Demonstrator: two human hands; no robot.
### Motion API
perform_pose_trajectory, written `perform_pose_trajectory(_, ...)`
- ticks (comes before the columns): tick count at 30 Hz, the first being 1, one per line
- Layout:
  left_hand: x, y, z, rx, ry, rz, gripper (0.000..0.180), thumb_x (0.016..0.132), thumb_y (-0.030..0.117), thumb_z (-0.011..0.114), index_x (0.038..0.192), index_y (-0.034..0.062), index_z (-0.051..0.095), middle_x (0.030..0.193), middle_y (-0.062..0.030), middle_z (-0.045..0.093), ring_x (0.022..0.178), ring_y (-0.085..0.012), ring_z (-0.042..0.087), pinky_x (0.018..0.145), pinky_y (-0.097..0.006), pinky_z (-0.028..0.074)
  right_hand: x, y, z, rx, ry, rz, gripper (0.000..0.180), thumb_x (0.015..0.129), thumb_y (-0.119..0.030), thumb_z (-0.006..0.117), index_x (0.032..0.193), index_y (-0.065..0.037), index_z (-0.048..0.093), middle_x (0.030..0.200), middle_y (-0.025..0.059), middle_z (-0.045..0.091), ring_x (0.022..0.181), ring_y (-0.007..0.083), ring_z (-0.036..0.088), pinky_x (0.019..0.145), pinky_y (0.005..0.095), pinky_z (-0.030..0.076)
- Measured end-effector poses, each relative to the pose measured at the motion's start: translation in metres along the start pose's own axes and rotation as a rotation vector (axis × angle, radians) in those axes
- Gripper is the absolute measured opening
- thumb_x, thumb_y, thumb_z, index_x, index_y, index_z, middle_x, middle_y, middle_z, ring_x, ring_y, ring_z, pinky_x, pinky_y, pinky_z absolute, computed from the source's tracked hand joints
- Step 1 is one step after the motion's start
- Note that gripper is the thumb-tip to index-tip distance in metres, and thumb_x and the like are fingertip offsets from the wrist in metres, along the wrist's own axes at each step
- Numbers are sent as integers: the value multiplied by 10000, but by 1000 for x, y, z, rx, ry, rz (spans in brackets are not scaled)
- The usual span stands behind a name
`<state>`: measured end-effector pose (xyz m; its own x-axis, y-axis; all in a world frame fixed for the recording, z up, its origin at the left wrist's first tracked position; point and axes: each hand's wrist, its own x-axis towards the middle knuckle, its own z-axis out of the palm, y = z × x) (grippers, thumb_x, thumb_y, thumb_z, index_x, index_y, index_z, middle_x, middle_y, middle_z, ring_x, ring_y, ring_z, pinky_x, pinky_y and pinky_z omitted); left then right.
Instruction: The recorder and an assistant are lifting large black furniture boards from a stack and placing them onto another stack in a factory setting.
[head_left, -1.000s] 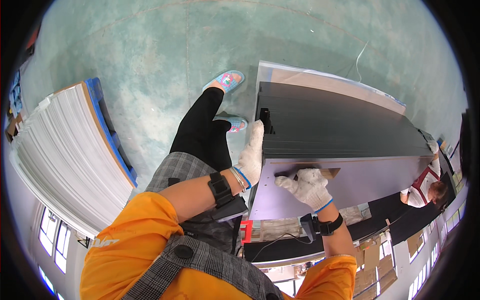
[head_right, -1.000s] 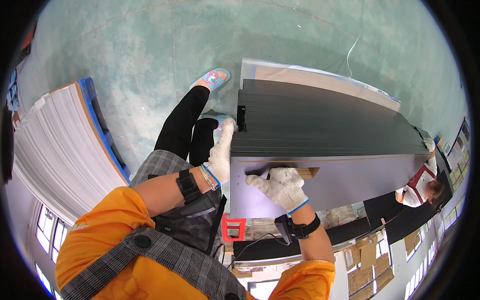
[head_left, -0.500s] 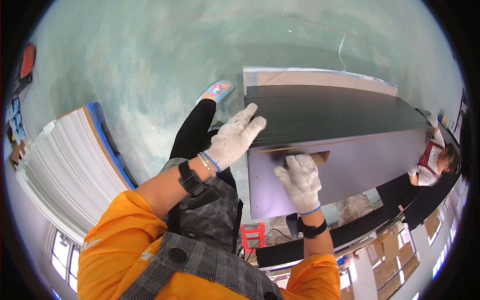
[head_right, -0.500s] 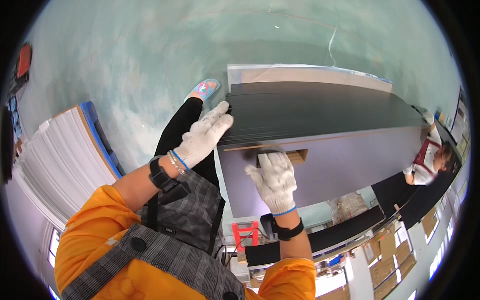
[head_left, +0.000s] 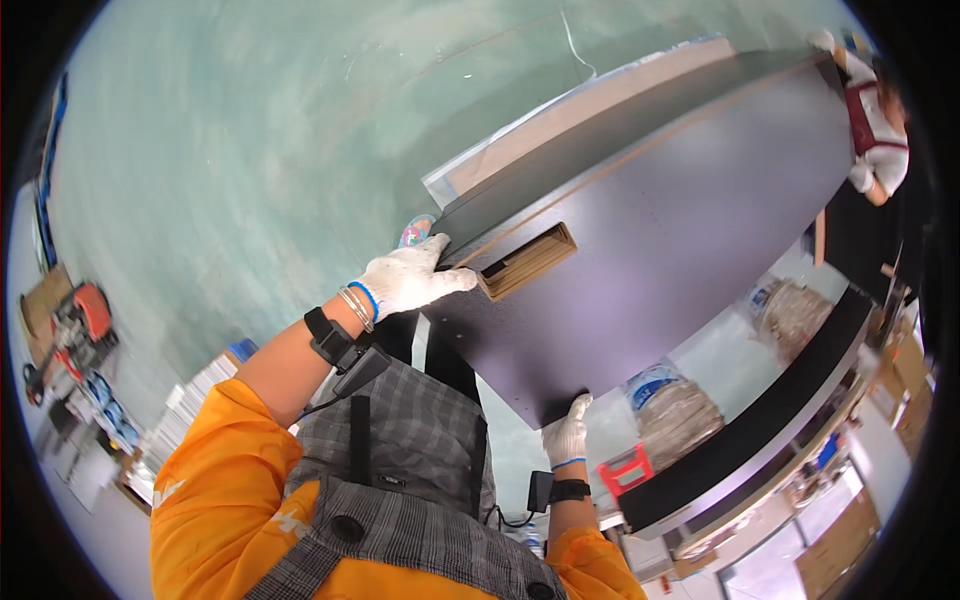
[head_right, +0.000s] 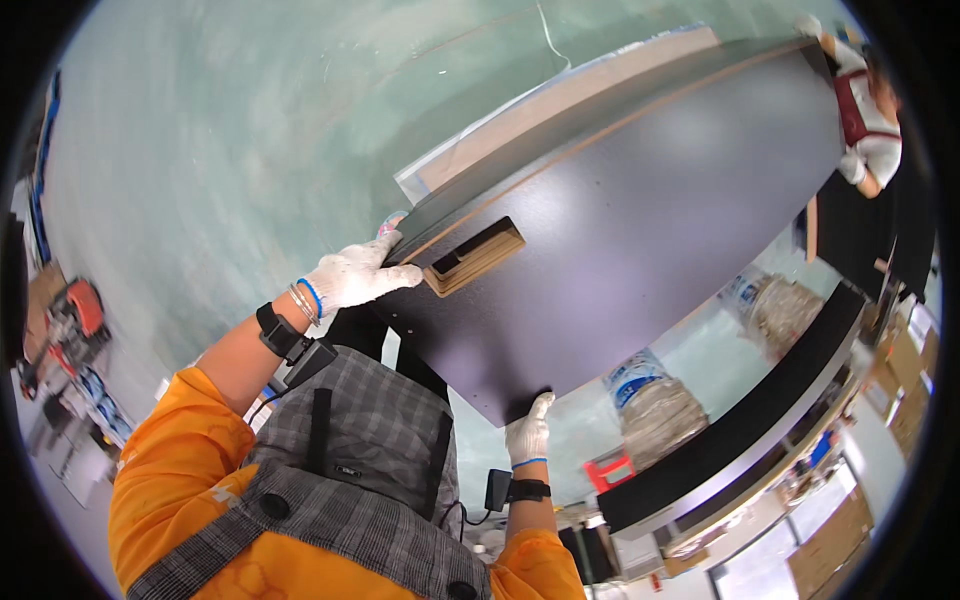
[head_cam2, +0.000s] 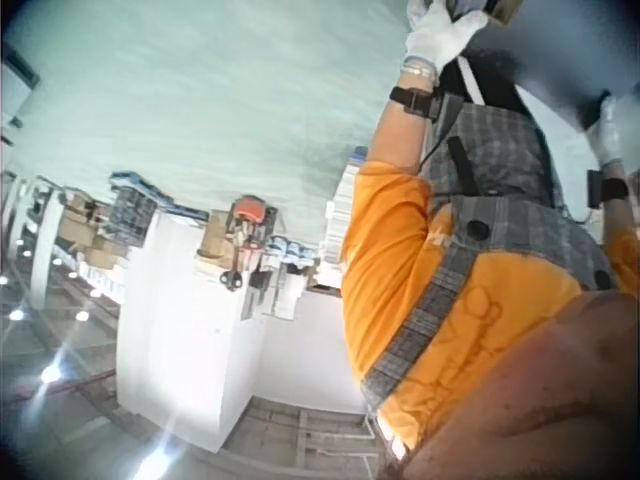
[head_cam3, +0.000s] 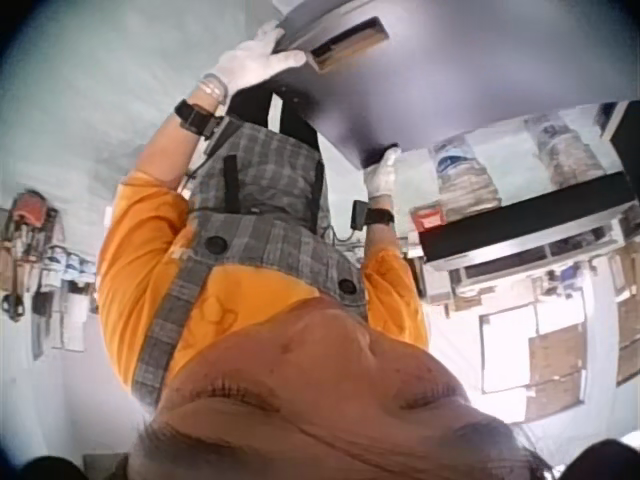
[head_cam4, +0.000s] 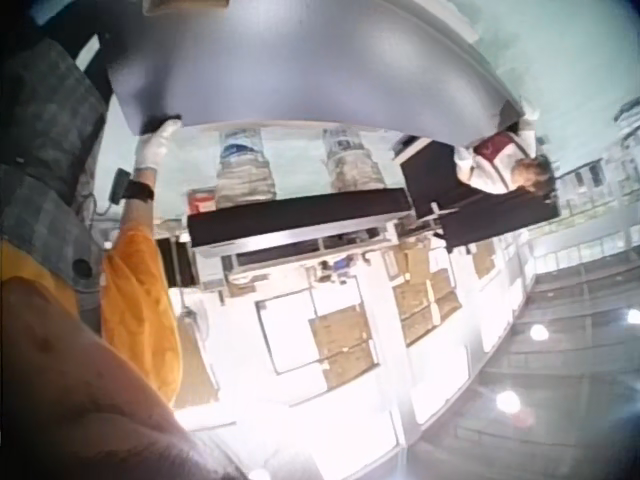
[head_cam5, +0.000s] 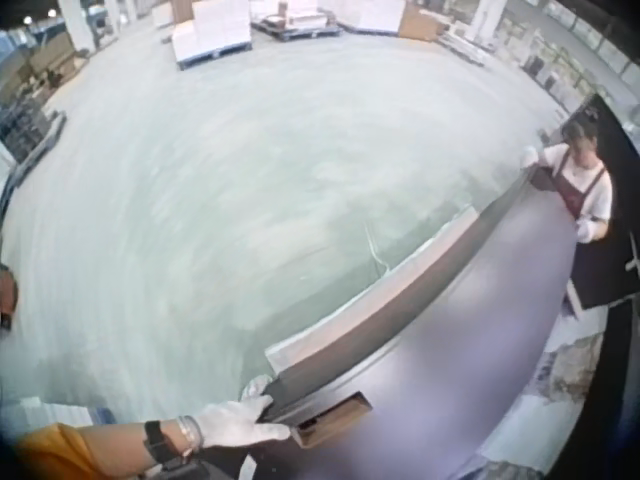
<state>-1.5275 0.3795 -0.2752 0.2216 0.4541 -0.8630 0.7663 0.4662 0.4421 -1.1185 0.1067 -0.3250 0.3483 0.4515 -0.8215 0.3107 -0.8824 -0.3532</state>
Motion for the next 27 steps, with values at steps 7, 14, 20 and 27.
perform_pose_trajectory(7,9,22,-5,149,-99,-90,1040,804,781,520,1518,56,305,1328,-264,570,1273,-387,530,1052,-401,427,3,30,33,-147,63,-209,762,958,-39,540,1547,-116,63,1297,287,555,1083,366,630,979,382,492)
perform_pose_trajectory(14,13,21,0,98,-93,-68,1041,804,743,562,1513,27,300,1328,-246,579,1285,-365,527,1075,-372,406,-23,-39,22,472,-22,123,714,984,-512,406,1423,49,364,1319,168,551,1139,239,560,1009,316,434)
perform_pose_trajectory(20,14,25,-4,58,-161,-73,998,821,705,588,1499,18,334,1344,-219,577,1291,-337,522,1067,-350,400,-27,-51,17,70,-31,7,468,1091,-283,285,1417,38,383,1263,261,584,1105,328,609,986,343,468)
perform_pose_trajectory(27,12,26,-3,-51,-131,-133,955,829,646,646,1470,-11,383,1305,-176,608,1187,-223,560,1016,-306,417,-27,-51,15,171,-22,-94,468,1027,-170,385,1463,-21,299,1211,305,595,1061,409,623,912,421,511)
